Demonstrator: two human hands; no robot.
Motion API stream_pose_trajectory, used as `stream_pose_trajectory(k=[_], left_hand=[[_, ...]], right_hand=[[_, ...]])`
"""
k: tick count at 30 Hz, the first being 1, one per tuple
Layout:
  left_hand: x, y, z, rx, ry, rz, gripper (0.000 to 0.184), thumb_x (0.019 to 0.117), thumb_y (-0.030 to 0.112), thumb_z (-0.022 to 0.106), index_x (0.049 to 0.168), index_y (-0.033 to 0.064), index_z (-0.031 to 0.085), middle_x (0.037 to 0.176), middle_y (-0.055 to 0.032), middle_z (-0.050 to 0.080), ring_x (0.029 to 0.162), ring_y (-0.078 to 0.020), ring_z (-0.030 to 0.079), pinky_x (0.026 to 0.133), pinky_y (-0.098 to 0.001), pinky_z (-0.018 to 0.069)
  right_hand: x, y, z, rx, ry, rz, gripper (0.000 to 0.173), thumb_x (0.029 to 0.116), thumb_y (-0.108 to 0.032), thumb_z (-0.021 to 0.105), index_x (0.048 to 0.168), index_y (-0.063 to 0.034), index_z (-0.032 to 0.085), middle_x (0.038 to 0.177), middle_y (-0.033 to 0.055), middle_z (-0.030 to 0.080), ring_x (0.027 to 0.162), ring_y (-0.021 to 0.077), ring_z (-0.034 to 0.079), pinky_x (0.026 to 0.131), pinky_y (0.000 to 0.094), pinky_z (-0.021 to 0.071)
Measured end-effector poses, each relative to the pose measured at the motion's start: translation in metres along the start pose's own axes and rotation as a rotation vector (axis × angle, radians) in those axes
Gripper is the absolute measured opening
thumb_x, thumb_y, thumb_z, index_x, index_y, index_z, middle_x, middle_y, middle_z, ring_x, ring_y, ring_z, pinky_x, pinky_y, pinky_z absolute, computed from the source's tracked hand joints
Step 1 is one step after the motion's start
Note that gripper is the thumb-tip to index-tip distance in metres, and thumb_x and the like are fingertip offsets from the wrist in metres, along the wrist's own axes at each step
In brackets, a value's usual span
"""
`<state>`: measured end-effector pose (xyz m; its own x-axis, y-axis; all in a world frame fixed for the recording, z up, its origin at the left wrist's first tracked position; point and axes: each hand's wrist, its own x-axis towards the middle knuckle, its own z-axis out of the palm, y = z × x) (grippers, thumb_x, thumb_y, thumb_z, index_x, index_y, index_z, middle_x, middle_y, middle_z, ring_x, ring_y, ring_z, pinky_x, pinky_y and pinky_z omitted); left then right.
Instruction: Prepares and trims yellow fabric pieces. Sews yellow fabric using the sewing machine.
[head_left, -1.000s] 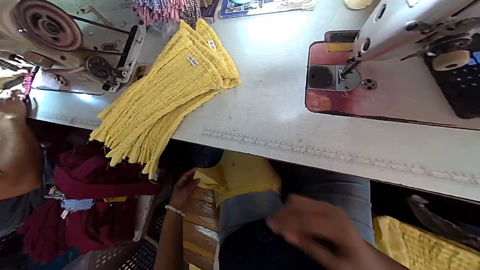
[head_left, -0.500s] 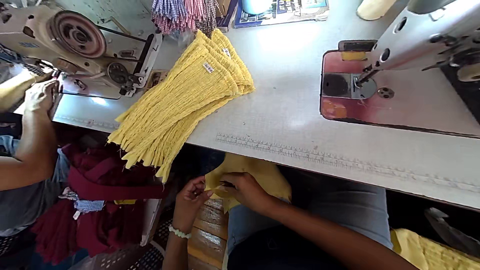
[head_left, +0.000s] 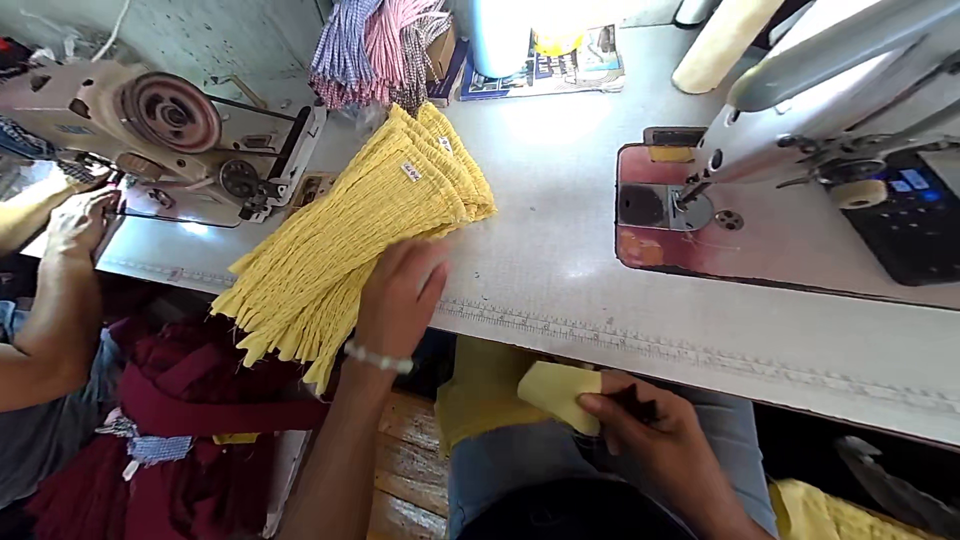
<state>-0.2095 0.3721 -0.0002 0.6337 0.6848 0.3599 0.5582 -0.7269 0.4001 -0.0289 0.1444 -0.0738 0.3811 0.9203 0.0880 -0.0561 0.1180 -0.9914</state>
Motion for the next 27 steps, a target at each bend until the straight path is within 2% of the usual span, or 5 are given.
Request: stream_pose_trajectory(k=[9,13,18,24,27], left_hand=[[0.070,-0.018,-0.007,-0.087,0.018,-0.263,0.035,0.1064,0.021,0.054,0.119,-0.0110,0.058,0.105,-0.0301,0.067,0.094,-0.0424,0.068,0.084,-0.0604,0.0537],[0.063,0.021,-0.042,-0.233,0.234,-0.202,0.039,0.1022,0.021,0.058,0.136,0.0046,0.046,0.096,-0.0018,0.060,0.078,-0.0042,0.058,0.071,-0.0236,0.0507],[0.028,0.122,0.000,-0.545,-0.047,0.106,0.020,0.0990,0.008,0.059,0.112,0.0017,0.073,0.093,-0.0026,0.069,0.075,-0.0007,0.065,0.066,-0.0170,0.0573],[0.032,0.154,0.048,-0.984,-0.371,0.164,0.041,0.0995,-0.001,0.054,0.140,-0.0072,0.053,0.115,-0.0113,0.072,0.097,-0.0127,0.074,0.084,-0.0315,0.0643],[0.047,0.151,0.064,-1.000,-0.317,0.206,0.036,0.0944,0.002,0.067,0.130,-0.0047,0.063,0.107,-0.0076,0.073,0.092,-0.0068,0.072,0.081,-0.0237,0.0623]], right_hand=[[-0.002,-0.027,-0.037,0.166,0.353,0.026,0.005,0.0951,-0.016,0.071,0.097,-0.0188,0.074,0.077,-0.0102,0.072,0.053,-0.0029,0.060,0.046,0.0143,0.0521],[0.018,-0.035,-0.043,0.201,0.428,-0.021,0.006,0.0976,-0.010,0.066,0.096,-0.0123,0.072,0.075,-0.0060,0.071,0.051,0.0006,0.061,0.045,0.0169,0.0538],[0.042,-0.050,-0.038,0.118,0.397,-0.188,0.004,0.0975,-0.008,0.066,0.098,-0.0089,0.071,0.078,-0.0069,0.071,0.056,0.0002,0.063,0.049,0.0160,0.0551],[0.051,-0.056,-0.059,-0.155,0.483,-0.346,0.005,0.0981,-0.010,0.064,0.098,-0.0072,0.068,0.083,-0.0094,0.068,0.063,-0.0050,0.061,0.054,0.0111,0.0523],[0.049,-0.060,-0.072,-0.188,0.393,-0.367,0.010,0.0992,-0.011,0.064,0.099,-0.0038,0.069,0.089,-0.0045,0.066,0.066,-0.0037,0.059,0.057,0.0112,0.0521]])
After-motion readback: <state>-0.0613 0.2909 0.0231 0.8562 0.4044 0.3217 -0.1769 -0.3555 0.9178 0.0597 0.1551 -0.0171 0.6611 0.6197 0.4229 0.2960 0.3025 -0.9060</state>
